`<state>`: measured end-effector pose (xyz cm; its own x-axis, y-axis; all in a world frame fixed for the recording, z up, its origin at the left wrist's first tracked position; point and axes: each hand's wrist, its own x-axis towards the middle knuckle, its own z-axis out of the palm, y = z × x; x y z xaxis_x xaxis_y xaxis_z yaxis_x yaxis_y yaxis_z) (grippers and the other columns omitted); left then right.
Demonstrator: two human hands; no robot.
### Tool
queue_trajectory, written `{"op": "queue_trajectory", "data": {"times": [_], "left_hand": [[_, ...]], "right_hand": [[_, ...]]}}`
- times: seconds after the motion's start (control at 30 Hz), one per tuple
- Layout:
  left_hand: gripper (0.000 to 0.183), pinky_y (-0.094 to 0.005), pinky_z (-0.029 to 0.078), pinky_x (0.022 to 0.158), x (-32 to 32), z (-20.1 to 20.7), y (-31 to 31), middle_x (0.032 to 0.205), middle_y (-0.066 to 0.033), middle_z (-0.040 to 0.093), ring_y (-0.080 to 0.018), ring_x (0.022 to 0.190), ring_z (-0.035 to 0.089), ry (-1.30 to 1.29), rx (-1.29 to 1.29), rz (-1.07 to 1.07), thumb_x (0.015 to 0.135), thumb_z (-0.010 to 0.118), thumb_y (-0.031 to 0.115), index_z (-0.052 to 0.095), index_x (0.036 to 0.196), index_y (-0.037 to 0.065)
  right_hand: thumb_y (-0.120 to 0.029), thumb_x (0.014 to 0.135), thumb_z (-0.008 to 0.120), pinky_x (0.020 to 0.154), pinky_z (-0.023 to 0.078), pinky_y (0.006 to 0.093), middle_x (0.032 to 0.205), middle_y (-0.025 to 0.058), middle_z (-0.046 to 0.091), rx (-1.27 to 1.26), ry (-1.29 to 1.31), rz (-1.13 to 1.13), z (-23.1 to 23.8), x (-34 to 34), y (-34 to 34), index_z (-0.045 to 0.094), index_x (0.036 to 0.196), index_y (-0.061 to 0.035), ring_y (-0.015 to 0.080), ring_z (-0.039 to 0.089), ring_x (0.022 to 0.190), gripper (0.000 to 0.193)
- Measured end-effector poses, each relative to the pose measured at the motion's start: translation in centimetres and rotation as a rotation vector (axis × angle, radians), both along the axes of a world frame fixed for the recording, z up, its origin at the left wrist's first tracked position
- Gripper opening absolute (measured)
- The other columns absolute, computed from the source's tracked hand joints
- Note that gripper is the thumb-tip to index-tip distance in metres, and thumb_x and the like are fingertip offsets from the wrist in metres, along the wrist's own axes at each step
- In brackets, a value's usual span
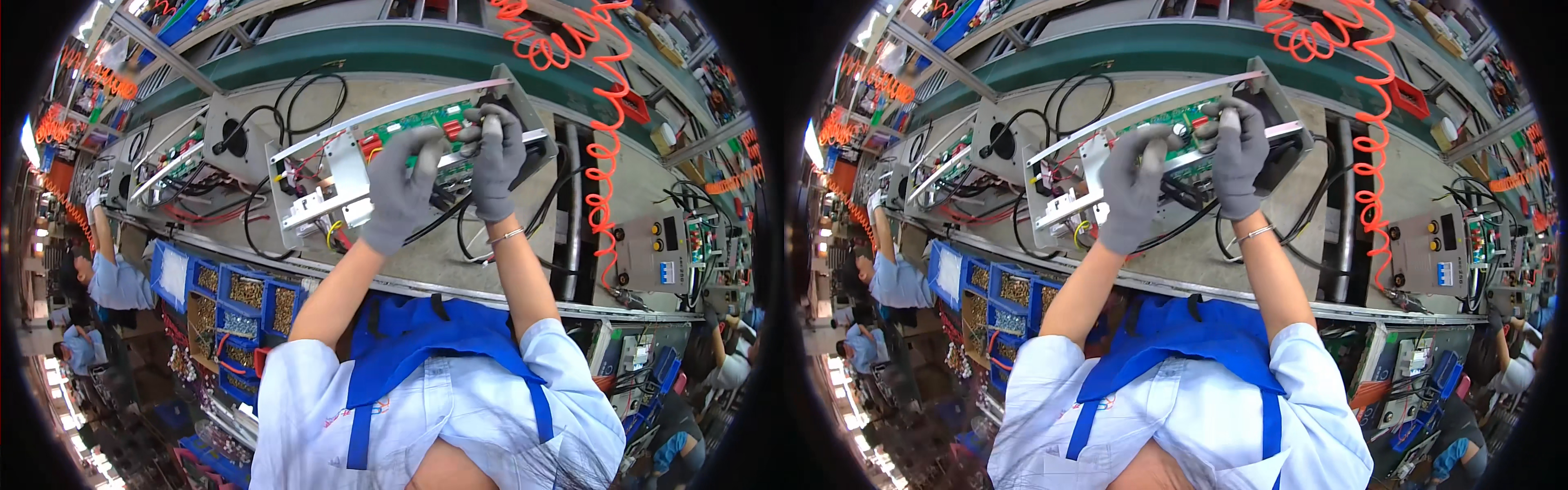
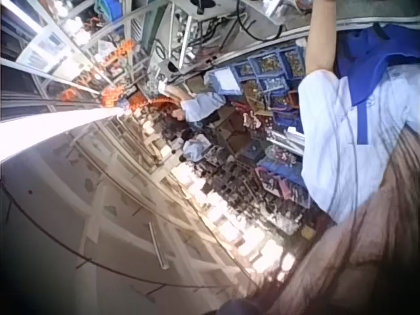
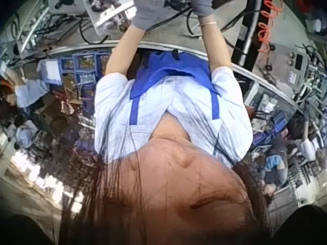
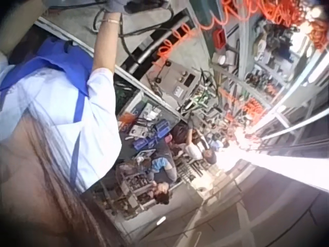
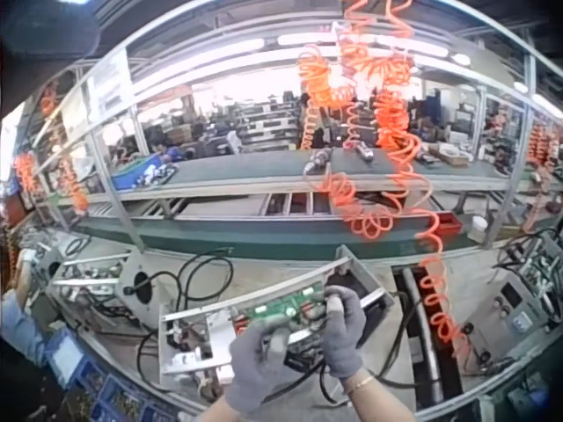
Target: The person assembles an electronic device on a factory assembly line. They place a metal frame onto a circuit board, secure it with screws using a pneumatic screwdriver, and connect various wires to the board.
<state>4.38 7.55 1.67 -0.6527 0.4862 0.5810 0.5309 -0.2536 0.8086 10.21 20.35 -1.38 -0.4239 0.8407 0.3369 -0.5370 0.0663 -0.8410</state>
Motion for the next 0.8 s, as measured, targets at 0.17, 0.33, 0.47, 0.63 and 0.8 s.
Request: {"op": "queue_trajectory", "data": {"times": [0.17, 0.33, 0.47, 0.63, 0.8], "left_hand": [[0.022, -0.0324, 0.051, 0.080, -3.4, 1.8, -8.6, 0.096, -0.0103, 0.069, -0.0235, 0.087, 0.067, 0.580, -0.529, 0.130, 0.085, 0.061, 0.003, 0.067, 0.107, 0.004], [0.034, -0.0319, 0.050, 0.088, -5.3, -0.3, -9.5, 0.107, -0.0121, 0.069, -0.0232, 0.099, 0.067, 0.161, -0.782, -0.147, 0.087, 0.059, 0.003, 0.063, 0.121, 0.003], [0.039, -0.0303, 0.049, 0.092, -5.5, -0.3, -9.3, 0.112, -0.0103, 0.069, -0.0167, 0.103, 0.064, -0.011, -0.737, -0.243, 0.089, 0.055, 0.001, 0.060, 0.128, 0.001], [0.040, -0.0300, 0.048, 0.093, -6.2, 0.1, -9.0, 0.112, -0.0104, 0.068, -0.0161, 0.105, 0.063, -0.166, -0.772, -0.327, 0.090, 0.052, -0.003, 0.059, 0.128, 0.002], [0.039, -0.0267, 0.048, 0.088, -6.8, 0.5, -8.6, 0.111, -0.0068, 0.066, -0.0126, 0.099, 0.061, -0.299, -0.716, -0.447, 0.089, 0.053, -0.002, 0.060, 0.128, -0.001]], "right_hand": [[-0.009, 0.099, 0.053, 0.055, 0.051, 0.0192, 0.097, 0.0108, 0.070, 0.015, -0.032, 0.016, 0.1, -0.1, -0.3, 0.059, 0.115, -0.0003, 0.0078, 0.065, 0.071, 0.019], [-0.006, 0.097, 0.055, 0.067, 0.054, 0.0215, 0.096, 0.0086, 0.069, 0.103, -0.122, 0.091, 0.7, 0.8, -0.9, 0.062, 0.119, 0.0005, 0.0105, 0.066, 0.076, 0.024], [-0.002, 0.084, 0.065, 0.070, 0.054, 0.0258, 0.093, 0.0090, 0.069, 0.412, -0.330, 0.287, 0.0, 3.8, -6.4, 0.067, 0.117, -0.0054, 0.0130, 0.066, 0.078, 0.033], [-0.008, 0.084, 0.066, 0.061, 0.055, 0.0274, 0.089, 0.0065, 0.069, 0.386, -0.487, 0.284, -1.5, 2.5, -10.9, 0.054, 0.131, -0.0081, 0.0140, 0.069, 0.069, 0.048], [-0.011, 0.083, 0.068, 0.057, 0.053, 0.0296, 0.079, 0.0059, 0.066, 0.534, -0.472, 0.112, -2.7, 1.0, -11.1, 0.058, 0.124, -0.0094, 0.0173, 0.067, 0.064, 0.043]]}}
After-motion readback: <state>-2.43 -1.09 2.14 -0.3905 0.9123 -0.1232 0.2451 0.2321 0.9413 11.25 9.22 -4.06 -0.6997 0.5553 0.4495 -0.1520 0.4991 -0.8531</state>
